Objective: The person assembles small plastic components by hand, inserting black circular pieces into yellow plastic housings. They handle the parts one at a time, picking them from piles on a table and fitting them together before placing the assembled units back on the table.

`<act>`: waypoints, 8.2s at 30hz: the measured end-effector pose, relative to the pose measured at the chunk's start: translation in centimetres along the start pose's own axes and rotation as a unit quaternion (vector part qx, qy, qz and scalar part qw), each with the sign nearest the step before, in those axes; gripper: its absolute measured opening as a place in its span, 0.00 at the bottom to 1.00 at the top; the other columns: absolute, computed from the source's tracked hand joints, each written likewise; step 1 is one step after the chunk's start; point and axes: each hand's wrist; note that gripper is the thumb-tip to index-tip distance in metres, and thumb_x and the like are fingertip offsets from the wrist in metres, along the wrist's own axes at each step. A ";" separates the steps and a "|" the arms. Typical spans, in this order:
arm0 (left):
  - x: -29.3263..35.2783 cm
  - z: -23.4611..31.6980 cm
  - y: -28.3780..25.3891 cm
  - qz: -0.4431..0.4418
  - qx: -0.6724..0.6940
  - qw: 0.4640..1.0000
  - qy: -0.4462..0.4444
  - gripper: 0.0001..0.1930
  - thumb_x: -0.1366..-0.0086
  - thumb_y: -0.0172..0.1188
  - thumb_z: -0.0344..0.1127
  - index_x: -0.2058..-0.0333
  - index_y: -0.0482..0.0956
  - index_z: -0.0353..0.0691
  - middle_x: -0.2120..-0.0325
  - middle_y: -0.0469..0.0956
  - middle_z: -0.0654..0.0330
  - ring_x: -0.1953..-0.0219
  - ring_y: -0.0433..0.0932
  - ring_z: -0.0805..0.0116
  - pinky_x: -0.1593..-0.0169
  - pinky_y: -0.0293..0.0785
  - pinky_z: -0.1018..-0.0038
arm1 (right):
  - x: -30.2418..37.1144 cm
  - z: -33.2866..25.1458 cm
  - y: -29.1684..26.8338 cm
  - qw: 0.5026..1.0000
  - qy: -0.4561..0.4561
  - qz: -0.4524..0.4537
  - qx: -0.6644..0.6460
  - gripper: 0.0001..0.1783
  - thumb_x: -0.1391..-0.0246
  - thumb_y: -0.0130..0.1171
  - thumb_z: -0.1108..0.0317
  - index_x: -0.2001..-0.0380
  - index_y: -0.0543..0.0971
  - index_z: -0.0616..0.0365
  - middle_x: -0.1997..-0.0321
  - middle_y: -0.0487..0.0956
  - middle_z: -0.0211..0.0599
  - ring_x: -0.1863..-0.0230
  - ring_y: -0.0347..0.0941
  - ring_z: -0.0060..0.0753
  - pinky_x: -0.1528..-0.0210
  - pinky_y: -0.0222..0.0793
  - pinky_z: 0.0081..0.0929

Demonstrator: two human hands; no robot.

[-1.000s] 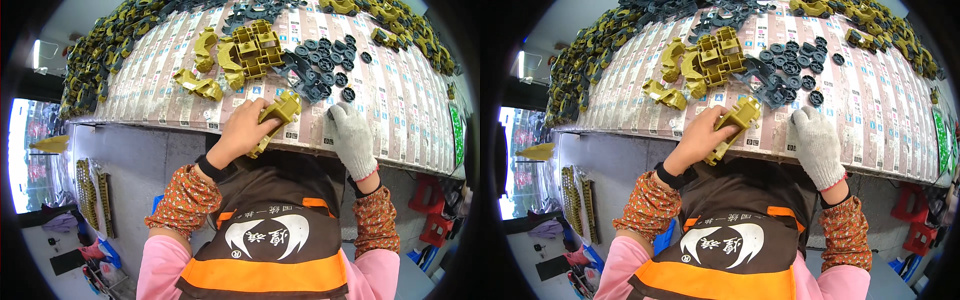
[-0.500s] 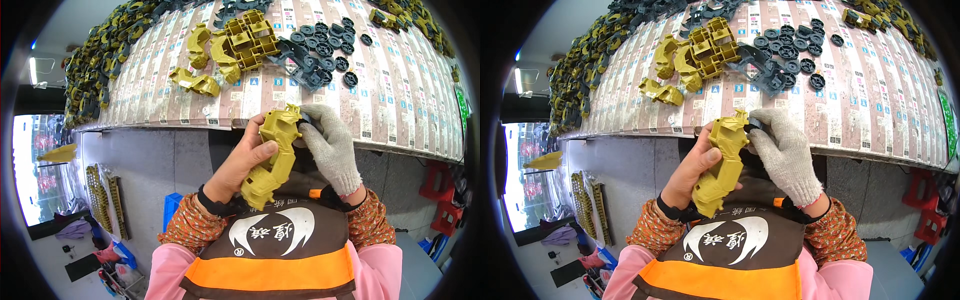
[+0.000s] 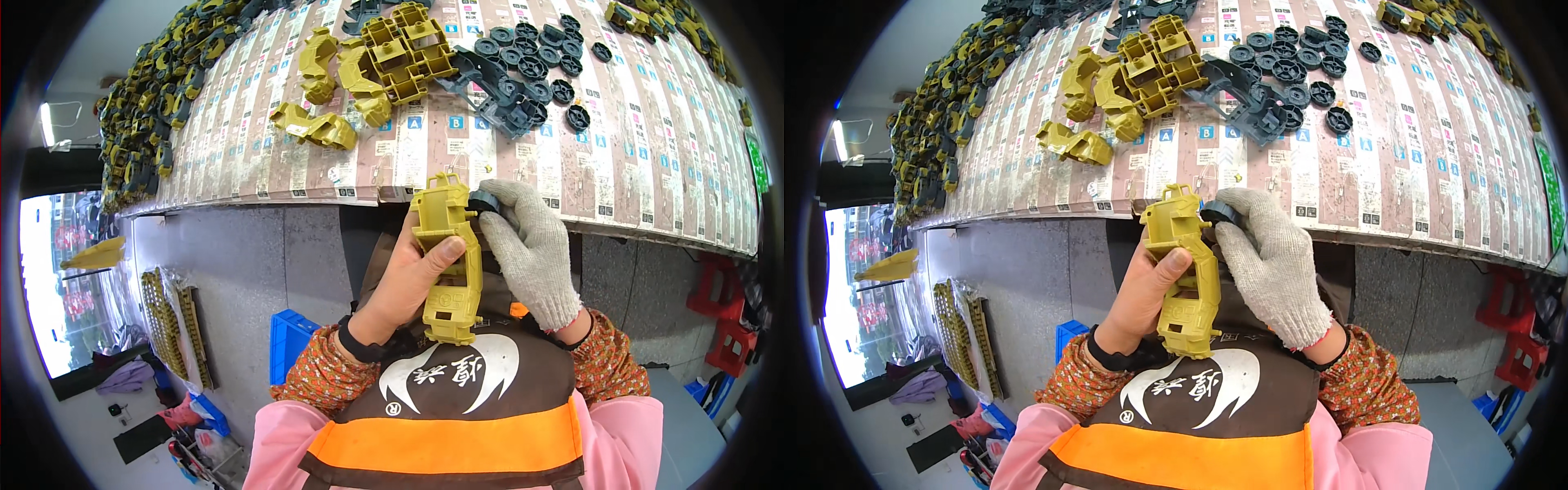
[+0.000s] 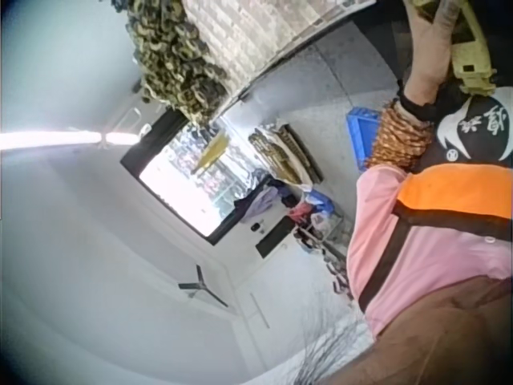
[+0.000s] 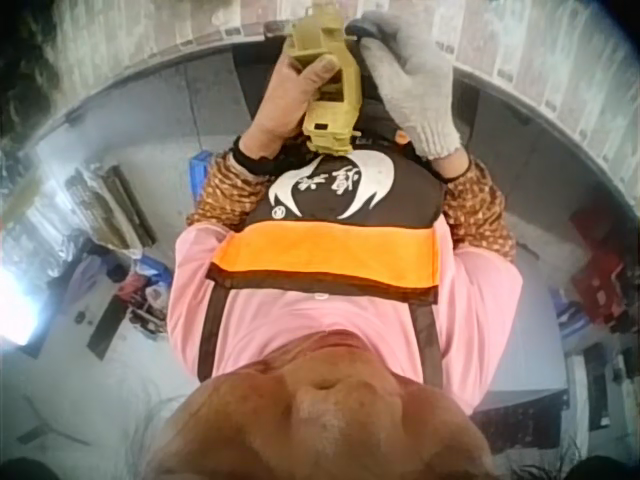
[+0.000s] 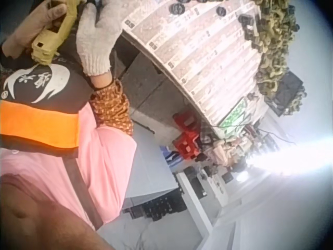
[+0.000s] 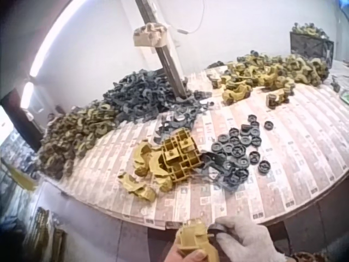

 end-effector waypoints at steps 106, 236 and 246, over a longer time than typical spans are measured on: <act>-4.1 4.2 0.5 -0.039 0.034 0.998 0.023 0.44 0.27 0.64 0.39 0.22 0.46 0.52 0.34 0.65 0.55 0.33 0.70 0.61 0.36 0.75 0.61 | -2.7 -4.6 -3.0 0.937 0.273 -0.149 -0.157 0.32 0.33 0.63 0.62 0.33 0.67 0.65 0.55 0.82 0.38 0.65 0.80 0.23 0.66 0.78 0.23; -2.7 1.3 -2.1 0.035 0.181 0.976 0.117 0.32 0.26 0.64 0.30 0.29 0.60 0.46 0.46 0.77 0.60 0.50 0.83 0.68 0.50 0.87 0.69 | -10.7 1.5 -11.3 0.921 -0.077 -0.032 0.380 0.15 0.36 0.58 0.69 0.47 0.78 0.60 0.55 0.82 0.48 0.52 0.80 0.45 0.48 0.76 0.37; -3.4 1.7 0.0 0.084 0.123 0.964 0.221 0.36 0.27 0.64 0.25 0.27 0.55 0.47 0.43 0.75 0.59 0.48 0.82 0.69 0.46 0.86 0.67 | 0.1 -1.2 -2.1 0.948 0.168 -0.241 -0.123 0.23 0.28 0.54 0.70 0.33 0.74 0.62 0.48 0.80 0.33 0.52 0.74 0.22 0.45 0.73 0.25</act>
Point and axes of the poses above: each hand's wrist, its own x-axis away from the middle knuckle, its own y-axis out of the palm, z = x × y
